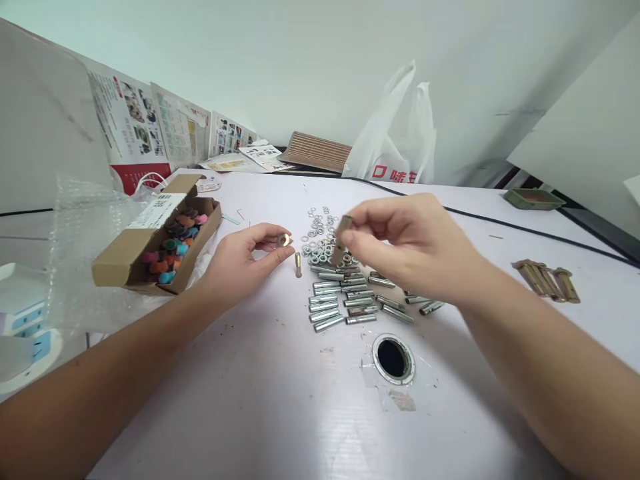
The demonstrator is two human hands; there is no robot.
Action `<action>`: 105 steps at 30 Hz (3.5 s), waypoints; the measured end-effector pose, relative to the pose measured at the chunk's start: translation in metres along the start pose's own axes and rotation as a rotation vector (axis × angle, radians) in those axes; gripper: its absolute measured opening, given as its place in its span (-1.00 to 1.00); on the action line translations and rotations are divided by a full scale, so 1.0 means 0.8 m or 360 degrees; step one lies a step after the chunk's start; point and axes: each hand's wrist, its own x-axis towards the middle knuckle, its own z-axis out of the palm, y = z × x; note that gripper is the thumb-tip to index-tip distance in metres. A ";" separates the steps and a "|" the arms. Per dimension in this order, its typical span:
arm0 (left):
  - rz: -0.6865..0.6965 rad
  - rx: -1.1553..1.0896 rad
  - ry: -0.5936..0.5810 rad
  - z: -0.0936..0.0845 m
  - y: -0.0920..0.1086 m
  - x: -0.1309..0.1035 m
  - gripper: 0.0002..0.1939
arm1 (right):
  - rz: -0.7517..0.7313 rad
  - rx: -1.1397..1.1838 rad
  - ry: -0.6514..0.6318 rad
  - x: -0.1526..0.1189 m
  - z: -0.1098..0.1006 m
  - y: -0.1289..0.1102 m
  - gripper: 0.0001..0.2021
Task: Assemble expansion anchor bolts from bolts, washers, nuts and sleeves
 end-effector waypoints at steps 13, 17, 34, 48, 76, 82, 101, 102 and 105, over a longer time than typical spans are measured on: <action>-0.0005 0.0043 -0.0082 -0.004 -0.006 0.003 -0.70 | -0.0169 -0.0016 -0.0102 0.033 0.065 0.003 -0.75; -0.0005 0.0028 -0.0080 -0.003 -0.008 0.003 -0.71 | -0.0156 -0.0029 -0.0141 0.034 0.070 0.006 -0.74; -0.0061 -0.0374 -0.0251 0.007 0.008 -0.002 -0.70 | 0.0288 -0.0285 -0.0068 0.039 0.005 0.051 -0.71; -0.0077 -0.0073 -0.0274 0.012 0.002 -0.002 -0.72 | 0.0263 -0.0588 -0.0348 0.048 0.021 0.083 -0.68; -0.0222 -0.0293 -0.0367 0.016 0.011 -0.001 -0.80 | 0.0169 -0.0404 -0.0462 0.032 0.032 0.054 -0.74; -0.0252 -0.0539 -0.0453 0.017 0.004 0.001 -0.79 | 0.0178 0.0045 -0.0410 0.016 0.050 0.029 -0.75; -0.0050 -0.0286 -0.0417 0.020 0.008 -0.003 -0.79 | 0.0327 0.0250 -0.0286 0.025 0.089 0.014 -0.67; -0.0048 -0.0280 -0.0412 0.021 0.007 -0.003 -0.79 | 0.0330 0.0243 -0.0286 0.025 0.089 0.014 -0.65; -0.0051 -0.0285 -0.0409 0.022 0.006 -0.003 -0.78 | 0.0340 0.0236 -0.0278 0.026 0.090 0.013 -0.63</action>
